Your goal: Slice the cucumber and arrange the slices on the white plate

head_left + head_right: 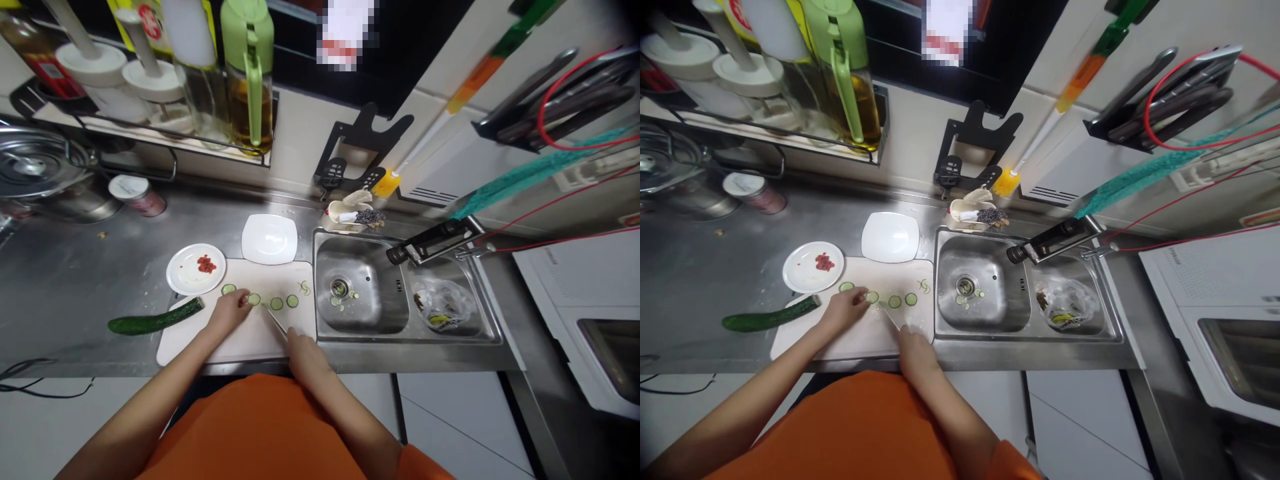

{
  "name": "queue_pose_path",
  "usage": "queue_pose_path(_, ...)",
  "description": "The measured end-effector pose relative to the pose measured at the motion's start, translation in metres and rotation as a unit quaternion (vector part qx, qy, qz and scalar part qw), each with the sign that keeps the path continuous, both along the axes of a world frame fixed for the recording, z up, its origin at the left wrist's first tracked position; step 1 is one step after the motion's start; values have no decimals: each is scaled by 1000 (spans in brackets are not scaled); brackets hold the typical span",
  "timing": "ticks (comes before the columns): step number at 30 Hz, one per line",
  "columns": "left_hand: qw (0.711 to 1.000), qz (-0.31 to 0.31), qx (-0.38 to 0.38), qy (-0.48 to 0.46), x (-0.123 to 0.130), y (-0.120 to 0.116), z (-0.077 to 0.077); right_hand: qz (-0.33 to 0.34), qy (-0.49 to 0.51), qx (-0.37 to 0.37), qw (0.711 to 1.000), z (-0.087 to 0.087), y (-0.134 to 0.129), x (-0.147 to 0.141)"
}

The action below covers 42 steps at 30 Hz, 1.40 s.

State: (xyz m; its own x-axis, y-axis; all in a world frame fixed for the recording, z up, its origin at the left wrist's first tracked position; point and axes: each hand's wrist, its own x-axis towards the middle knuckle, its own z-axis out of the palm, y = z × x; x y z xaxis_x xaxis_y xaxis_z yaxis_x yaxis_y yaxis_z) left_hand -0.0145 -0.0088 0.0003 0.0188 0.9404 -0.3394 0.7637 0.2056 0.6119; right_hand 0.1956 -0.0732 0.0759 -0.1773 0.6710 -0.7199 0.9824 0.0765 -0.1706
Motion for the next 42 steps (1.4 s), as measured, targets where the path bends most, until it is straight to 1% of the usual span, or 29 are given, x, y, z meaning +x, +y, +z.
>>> queue_pose_path(4, 998, -26, 49, 7, 3, -9, -5, -4, 6, 0, 1000, 4, 3, -3)
queue_pose_path(8, 998, -10, 65, 6, 4, -11, -10, 5, 13, 15, 1000, 8, 7, -14)
queue_pose_path(13, 997, 2, 74, 19, 5, -13, -15, 15, 6, 22, 1000, 2, 11, -28)
queue_pose_path(17, 996, 3, 89, 16, 6, -13, -17, 12, 4, 24, 1000, 0, 14, -32)
queue_pose_path(24, 996, 4, 89, 18, 5, -12, -16, 8, 9, 12, 1000, 4, 17, -33)
queue_pose_path(28, 996, 4, 92, 19, 5, -12, -17, 8, 5, 15, 1000, 2, 17, -35)
queue_pose_path(32, 995, 7, 96, 18, 4, -12, -20, 19, 27, 34, 999, -2, 17, -34)
queue_pose_path(35, 995, 14, 101, 17, 4, -12, -22, 18, 29, 25, 999, -2, 18, -33)
queue_pose_path(38, 994, 24, 103, 12, 5, -11, -22, 13, 21, 7, 1000, 2, 16, -28)
queue_pose_path(42, 995, 26, 96, 11, 5, -10, -20, 11, 7, -7, 1000, 13, 10, -18)
